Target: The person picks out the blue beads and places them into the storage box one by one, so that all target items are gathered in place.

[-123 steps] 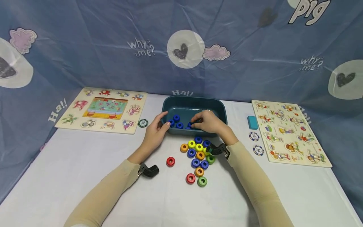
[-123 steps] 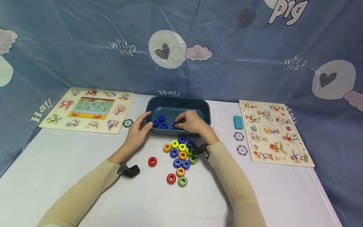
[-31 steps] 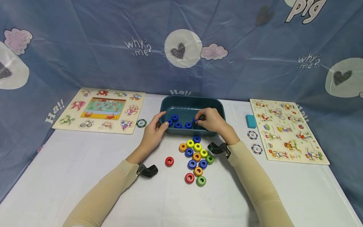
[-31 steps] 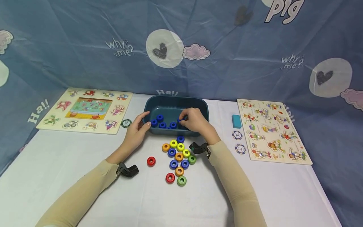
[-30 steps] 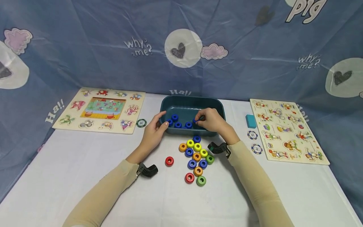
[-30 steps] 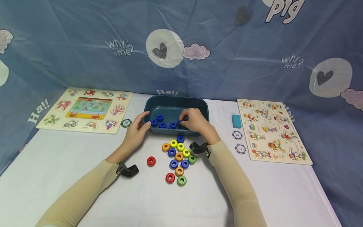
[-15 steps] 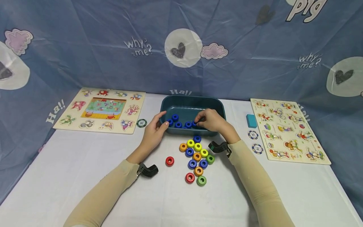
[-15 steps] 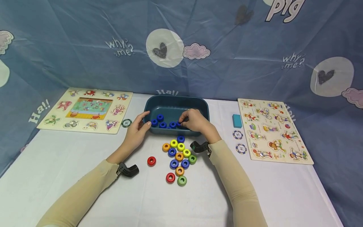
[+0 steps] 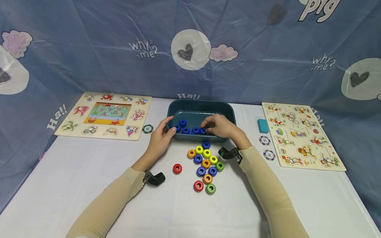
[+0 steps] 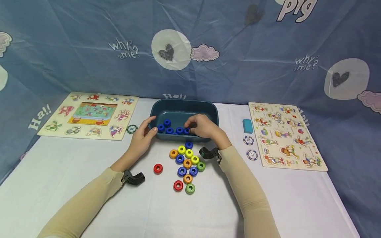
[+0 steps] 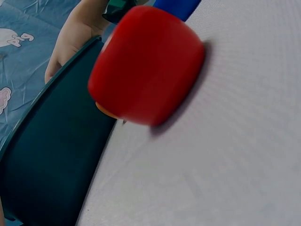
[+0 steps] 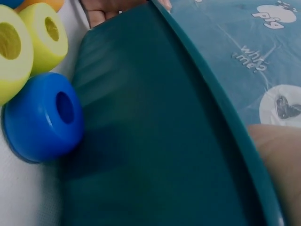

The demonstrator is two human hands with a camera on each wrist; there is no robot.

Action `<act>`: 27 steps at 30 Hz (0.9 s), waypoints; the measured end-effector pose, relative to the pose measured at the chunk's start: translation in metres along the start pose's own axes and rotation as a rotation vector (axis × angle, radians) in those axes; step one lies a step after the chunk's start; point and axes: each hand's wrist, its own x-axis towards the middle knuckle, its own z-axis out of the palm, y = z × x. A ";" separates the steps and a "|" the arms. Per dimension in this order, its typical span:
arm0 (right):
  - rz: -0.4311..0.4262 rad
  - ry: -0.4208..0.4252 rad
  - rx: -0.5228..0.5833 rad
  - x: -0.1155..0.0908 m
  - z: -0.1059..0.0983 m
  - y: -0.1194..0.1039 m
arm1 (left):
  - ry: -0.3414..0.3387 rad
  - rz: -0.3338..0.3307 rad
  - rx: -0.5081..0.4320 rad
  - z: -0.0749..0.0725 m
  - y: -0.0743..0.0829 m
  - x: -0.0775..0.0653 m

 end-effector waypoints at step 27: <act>-0.387 0.275 0.004 -0.067 0.008 -0.024 | 0.033 0.037 0.000 0.008 -0.043 0.011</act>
